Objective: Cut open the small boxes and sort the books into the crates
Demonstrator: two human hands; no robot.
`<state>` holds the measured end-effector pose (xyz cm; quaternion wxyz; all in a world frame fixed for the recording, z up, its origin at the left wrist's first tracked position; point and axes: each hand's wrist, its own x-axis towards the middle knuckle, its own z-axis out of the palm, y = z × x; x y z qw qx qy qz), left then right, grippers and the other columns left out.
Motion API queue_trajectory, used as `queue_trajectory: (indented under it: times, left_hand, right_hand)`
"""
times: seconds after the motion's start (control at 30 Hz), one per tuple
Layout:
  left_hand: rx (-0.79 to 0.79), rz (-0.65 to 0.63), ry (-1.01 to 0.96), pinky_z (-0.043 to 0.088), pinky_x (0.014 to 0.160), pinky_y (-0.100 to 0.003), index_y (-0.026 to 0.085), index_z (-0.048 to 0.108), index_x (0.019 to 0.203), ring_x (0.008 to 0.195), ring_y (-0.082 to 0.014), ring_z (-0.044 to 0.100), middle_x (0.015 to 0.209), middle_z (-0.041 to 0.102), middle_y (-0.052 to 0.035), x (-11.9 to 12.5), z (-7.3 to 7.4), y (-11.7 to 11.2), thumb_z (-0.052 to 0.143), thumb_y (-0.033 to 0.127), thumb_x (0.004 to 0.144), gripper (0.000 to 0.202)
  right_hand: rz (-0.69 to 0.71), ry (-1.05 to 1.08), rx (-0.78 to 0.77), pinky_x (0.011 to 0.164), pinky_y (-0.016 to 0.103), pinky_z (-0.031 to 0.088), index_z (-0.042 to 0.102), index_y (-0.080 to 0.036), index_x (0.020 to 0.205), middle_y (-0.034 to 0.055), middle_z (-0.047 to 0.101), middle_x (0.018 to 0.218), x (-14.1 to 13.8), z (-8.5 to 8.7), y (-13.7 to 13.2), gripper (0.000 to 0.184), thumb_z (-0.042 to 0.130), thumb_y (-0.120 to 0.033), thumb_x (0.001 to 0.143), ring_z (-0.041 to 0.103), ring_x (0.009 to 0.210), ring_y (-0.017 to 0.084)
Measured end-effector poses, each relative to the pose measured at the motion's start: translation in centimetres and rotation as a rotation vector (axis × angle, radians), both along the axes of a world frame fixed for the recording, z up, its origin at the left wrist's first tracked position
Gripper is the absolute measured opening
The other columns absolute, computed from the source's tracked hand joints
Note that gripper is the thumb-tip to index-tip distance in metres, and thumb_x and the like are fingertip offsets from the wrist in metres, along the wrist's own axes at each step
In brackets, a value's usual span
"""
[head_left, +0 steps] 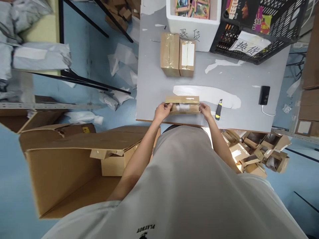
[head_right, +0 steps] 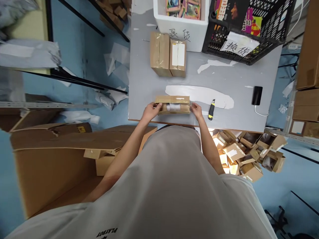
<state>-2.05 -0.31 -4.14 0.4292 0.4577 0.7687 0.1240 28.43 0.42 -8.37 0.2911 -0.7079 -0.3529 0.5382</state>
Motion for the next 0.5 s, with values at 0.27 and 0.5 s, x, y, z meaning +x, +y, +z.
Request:
queue_trajectory:
  times: [0.27,0.5]
  left_hand:
    - [0.204,0.057,0.081,0.052,0.124,-0.059,0.019,0.078,0.129,0.137,-0.0455,0.069,0.139,0.074,-0.024,1.8,-0.8,-0.5,0.06,0.064,0.105,0.054]
    - [0.302,-0.095,-0.018,0.041,0.138,-0.059,0.025,0.073,0.151,0.159,-0.0408,0.053,0.163,0.061,-0.0177,1.3,-0.5,-0.8,0.071,0.047,0.1,0.055]
  right_hand:
    - [0.158,-0.096,0.196,0.113,0.044,0.062,0.084,-0.019,0.118,0.0139,0.081,0.132,0.6,4.2,-1.0,0.048,0.071,-0.061,0.1,0.075,0.126,0.028]
    - [0.422,-0.303,0.395,0.126,0.05,0.054,0.068,-0.023,0.161,0.0148,0.067,0.154,-2.2,4.6,2.7,0.058,0.061,-0.053,0.111,0.062,0.146,0.031]
